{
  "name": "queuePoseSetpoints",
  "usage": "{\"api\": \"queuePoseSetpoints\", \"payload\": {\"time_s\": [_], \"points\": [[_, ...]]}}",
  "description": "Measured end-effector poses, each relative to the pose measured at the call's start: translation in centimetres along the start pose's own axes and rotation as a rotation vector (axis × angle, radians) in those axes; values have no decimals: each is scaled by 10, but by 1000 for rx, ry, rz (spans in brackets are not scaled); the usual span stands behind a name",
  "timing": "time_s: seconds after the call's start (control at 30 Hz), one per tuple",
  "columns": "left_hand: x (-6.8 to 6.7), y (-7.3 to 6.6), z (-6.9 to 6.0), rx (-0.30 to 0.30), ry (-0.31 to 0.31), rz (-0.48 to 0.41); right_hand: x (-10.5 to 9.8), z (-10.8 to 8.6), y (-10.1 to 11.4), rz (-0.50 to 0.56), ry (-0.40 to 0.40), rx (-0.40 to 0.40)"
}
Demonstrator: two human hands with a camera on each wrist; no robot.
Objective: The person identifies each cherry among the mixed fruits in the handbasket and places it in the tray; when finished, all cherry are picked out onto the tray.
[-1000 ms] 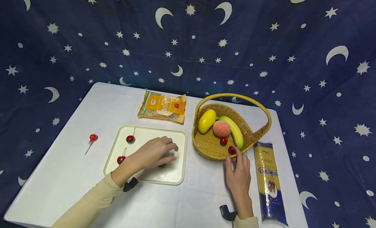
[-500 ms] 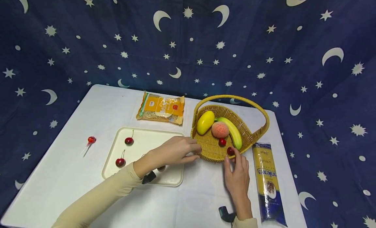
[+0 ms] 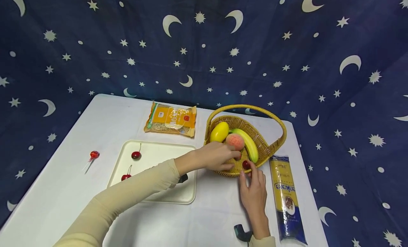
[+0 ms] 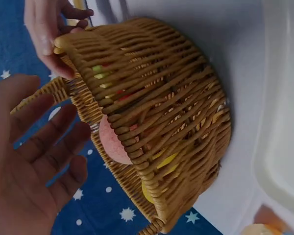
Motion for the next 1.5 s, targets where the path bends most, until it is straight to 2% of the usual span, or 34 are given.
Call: {"api": "queuePoseSetpoints", "payload": {"time_s": [0.17, 0.3, 0.53, 0.8, 1.07, 1.2, 1.4, 1.5], "points": [[7, 3, 22, 1, 63, 84, 1, 1, 0, 4, -3, -5], [14, 5, 34, -11, 140, 105, 1, 1, 2, 10, -3, -9], [22, 7, 51, -35, 260, 123, 1, 2, 1, 10, -8, -3], [33, 9, 64, -42, 400, 125, 2, 0, 0, 18, -8, -1], [37, 6, 75, -97, 442, 119, 1, -1, 0, 24, -12, -2], [43, 3, 76, -112, 469, 176, 1, -1, 0, 26, -18, -9], [50, -4, 76, -86, 434, 268, 0, -2, 1, 28, -26, -23], [54, -6, 75, -60, 437, 302, 0, -2, 1, 28, -27, -24]]}}
Point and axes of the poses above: each hand's wrist, its own z-axis towards the middle knuckle, its own x-axis out of the palm, y = z × x, the point moved 7 cm from there along z, towards the middle knuckle, and after that the axes turned 15 degrees about z, right-handed, at the moved point
